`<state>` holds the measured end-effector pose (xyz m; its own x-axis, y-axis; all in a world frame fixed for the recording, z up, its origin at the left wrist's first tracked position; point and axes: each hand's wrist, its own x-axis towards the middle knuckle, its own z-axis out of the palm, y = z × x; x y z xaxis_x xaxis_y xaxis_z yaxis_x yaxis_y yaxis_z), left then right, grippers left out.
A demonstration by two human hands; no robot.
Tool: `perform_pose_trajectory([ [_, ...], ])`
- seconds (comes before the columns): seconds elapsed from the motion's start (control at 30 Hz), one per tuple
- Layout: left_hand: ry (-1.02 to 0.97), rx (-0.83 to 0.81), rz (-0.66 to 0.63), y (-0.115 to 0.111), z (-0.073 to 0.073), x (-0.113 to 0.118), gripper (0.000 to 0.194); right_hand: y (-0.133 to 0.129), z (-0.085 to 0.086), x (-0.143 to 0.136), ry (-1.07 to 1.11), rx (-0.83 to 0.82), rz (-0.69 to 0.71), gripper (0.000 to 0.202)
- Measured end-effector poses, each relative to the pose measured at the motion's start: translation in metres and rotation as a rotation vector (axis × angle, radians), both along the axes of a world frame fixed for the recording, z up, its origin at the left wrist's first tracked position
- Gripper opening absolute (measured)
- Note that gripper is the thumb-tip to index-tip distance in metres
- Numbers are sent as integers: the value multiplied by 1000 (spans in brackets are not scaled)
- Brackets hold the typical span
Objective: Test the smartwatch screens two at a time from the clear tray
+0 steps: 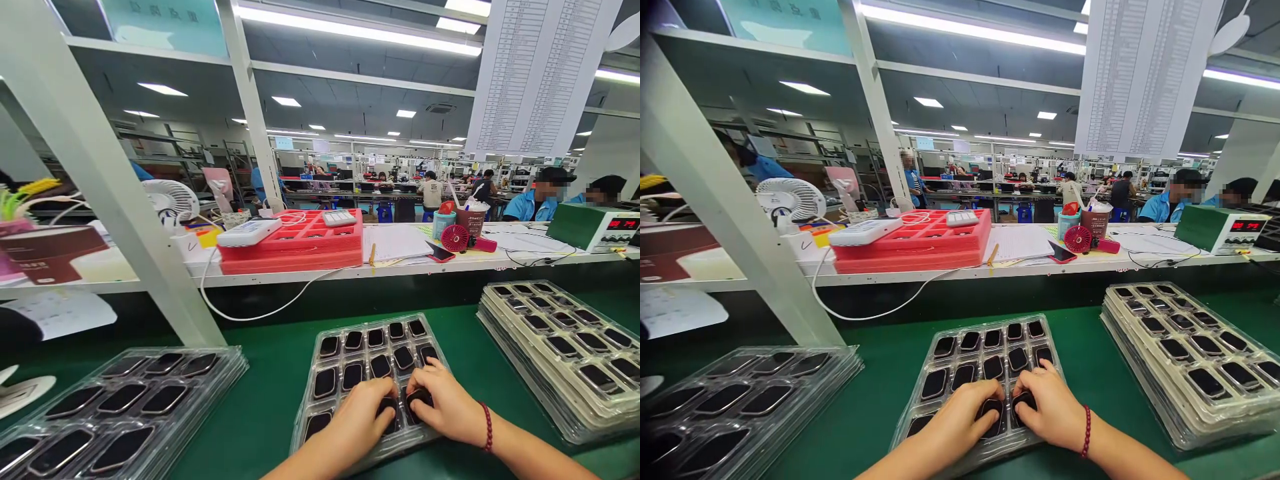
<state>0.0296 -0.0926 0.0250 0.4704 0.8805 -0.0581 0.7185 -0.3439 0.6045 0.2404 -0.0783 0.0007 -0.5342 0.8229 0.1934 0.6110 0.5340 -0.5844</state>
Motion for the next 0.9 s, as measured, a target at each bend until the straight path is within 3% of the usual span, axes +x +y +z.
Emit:
perform_pose_trajectory([
  [0.2,294,170,-12,-7,-7,10,26,-5,-6,4,-45,186,54,19],
  [0.3,279,245,-32,-9,-16,4,30,-2,-3,13,-28,181,111,25],
  [0.4,92,355,-12,-8,-32,-25,38,7,-3,34,42,147,55,19],
  [0.5,-29,445,246,-4,-47,-77,40,14,-8,56,18,104,-74,9],
  [0.6,-17,336,460,1,-52,-122,56,15,-14,69,-12,41,-63,16],
  [0.67,-28,173,529,3,-49,-135,64,14,-15,71,-3,11,-24,20],
  [0.77,-155,-30,450,5,-37,-133,60,15,-18,71,81,-53,8,14],
  [0.9,-187,-99,444,5,-23,-122,68,17,-24,72,270,-99,-21,9],
])
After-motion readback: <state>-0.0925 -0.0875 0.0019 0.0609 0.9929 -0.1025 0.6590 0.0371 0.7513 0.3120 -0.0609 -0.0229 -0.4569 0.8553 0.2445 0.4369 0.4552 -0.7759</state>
